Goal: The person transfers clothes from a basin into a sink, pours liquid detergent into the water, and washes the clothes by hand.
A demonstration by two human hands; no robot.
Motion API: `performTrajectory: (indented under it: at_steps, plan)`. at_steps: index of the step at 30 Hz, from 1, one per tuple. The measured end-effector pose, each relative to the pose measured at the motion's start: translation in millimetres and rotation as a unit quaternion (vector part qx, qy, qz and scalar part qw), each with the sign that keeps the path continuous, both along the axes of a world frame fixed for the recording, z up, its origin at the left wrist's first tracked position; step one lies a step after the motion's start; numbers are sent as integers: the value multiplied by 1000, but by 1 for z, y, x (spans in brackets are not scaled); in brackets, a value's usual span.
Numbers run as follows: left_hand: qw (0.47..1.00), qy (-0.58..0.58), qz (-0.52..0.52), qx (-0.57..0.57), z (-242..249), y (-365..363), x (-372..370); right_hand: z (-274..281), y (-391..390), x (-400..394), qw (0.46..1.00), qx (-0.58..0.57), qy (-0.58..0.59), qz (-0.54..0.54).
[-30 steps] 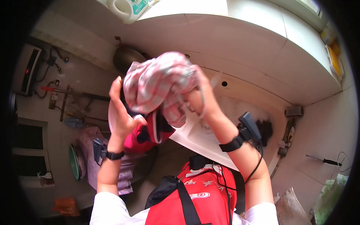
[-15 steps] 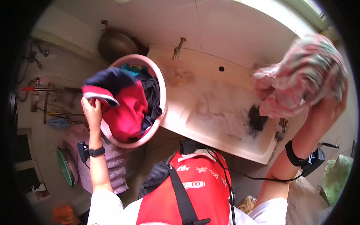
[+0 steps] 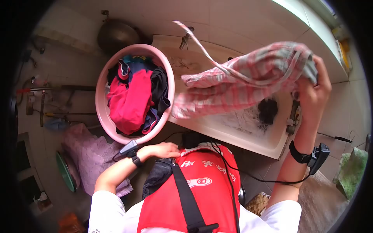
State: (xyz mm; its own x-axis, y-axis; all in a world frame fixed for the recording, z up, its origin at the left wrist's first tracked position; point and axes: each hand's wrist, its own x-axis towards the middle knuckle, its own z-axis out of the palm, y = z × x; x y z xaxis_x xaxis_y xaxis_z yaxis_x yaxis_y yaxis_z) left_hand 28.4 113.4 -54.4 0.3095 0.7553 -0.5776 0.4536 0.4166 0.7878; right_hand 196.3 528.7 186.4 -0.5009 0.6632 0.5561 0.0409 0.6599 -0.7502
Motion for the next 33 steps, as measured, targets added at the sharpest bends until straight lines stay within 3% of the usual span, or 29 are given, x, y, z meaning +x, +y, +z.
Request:
performTrajectory:
  at_steps: [3,7,9,10,11,14,17,18,20,21,24,27,33]
  plan:
    - [981,53,4,-188,44,-25,-6,-26,-7,8,989,-88,-116,19]
    - [957,99,-5,-272,105,-80,13,-93,-9,14,964,-187,-183,50]
    - [898,-35,18,-438,91,-138,44,-121,-16,10,952,-207,-218,53]
    - [909,-176,43,-375,53,-212,79,-138,-19,9,957,-182,-219,54]
    - [886,-328,68,-322,18,-283,113,-158,-23,9,955,-181,-229,50]
    - [906,-246,108,-327,63,-231,88,-213,-30,11,945,-224,-237,40]
    - [926,-155,170,-300,92,-162,80,-235,-34,13,917,-303,-258,38]
    - [916,-173,101,-347,82,-163,71,-239,-34,14,922,-277,-269,28]
    - [755,-263,263,-540,74,-179,73,-241,-33,12,929,-248,-274,8]
    - [641,-312,356,-605,78,-178,71,-243,-33,14,928,-255,-272,5]
    - [707,-270,324,-568,138,-111,70,-256,-31,24,917,-293,-271,-19]
    - [783,-245,265,-506,133,-158,93,-268,-38,30,913,-301,-275,-33]
    - [878,-192,202,-388,102,-216,131,-324,-37,25,926,-341,-163,-14]
